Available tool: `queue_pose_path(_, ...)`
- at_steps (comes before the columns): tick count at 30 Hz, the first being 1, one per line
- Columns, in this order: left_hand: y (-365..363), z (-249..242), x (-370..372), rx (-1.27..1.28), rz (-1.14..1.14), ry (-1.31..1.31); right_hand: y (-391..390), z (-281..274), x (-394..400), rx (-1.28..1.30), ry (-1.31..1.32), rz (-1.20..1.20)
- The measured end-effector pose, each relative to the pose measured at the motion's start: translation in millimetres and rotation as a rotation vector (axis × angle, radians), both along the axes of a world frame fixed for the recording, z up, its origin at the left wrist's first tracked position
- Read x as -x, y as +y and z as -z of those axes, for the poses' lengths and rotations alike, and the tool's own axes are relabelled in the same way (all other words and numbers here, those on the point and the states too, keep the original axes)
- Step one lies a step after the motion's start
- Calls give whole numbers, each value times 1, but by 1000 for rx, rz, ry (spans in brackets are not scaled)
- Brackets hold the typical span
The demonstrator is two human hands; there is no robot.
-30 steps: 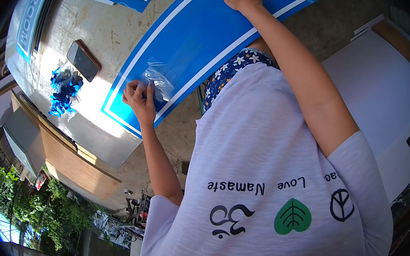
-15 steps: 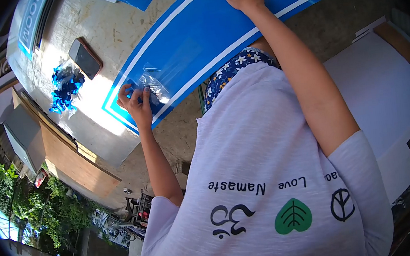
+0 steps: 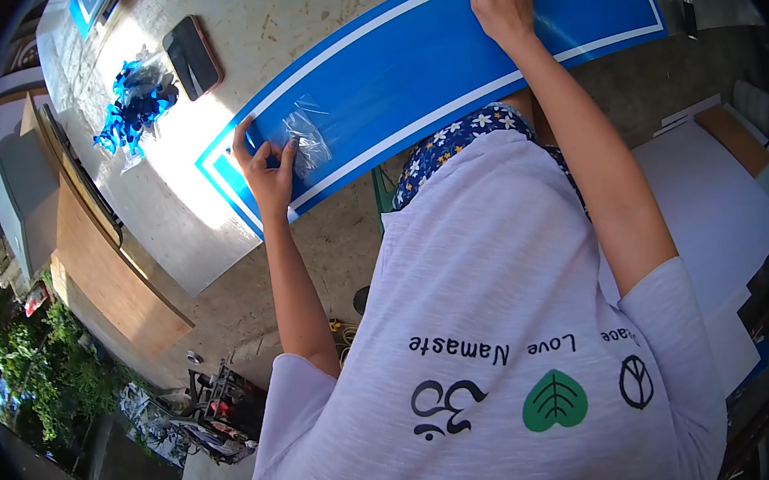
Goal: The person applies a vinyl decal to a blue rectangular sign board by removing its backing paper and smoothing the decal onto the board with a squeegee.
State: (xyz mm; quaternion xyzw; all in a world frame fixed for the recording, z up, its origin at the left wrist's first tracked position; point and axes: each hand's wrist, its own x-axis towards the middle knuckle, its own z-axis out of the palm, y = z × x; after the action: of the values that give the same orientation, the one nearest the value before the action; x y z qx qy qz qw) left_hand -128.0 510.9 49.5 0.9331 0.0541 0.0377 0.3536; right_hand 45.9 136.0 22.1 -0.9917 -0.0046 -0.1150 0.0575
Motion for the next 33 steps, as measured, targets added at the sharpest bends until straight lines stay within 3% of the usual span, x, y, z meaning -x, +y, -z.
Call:
queue_pose_path(4,7,5,1,55,-17,-13,53,-8,27,67,-206,-155)
queue_pose_path(6,8,3,1,99,-19,9,85,2,44,-180,-107,-272)
queue_pose_path(9,10,1,1,137,-17,27,106,7,59,-172,-21,-383)
queue_pose_path(20,21,-1,3,133,25,36,102,5,56,-232,29,-350)
queue_pose_path(27,37,-2,13,242,-79,131,102,6,56,-220,33,-354)
queue_pose_path(29,39,-3,18,-60,-37,-77,102,7,56,-224,30,-356)
queue_pose_path(30,43,-4,21,-148,-31,-40,103,7,56,-215,32,-353)
queue_pose_path(33,48,-3,27,-26,-86,-77,102,7,56,-207,36,-350)
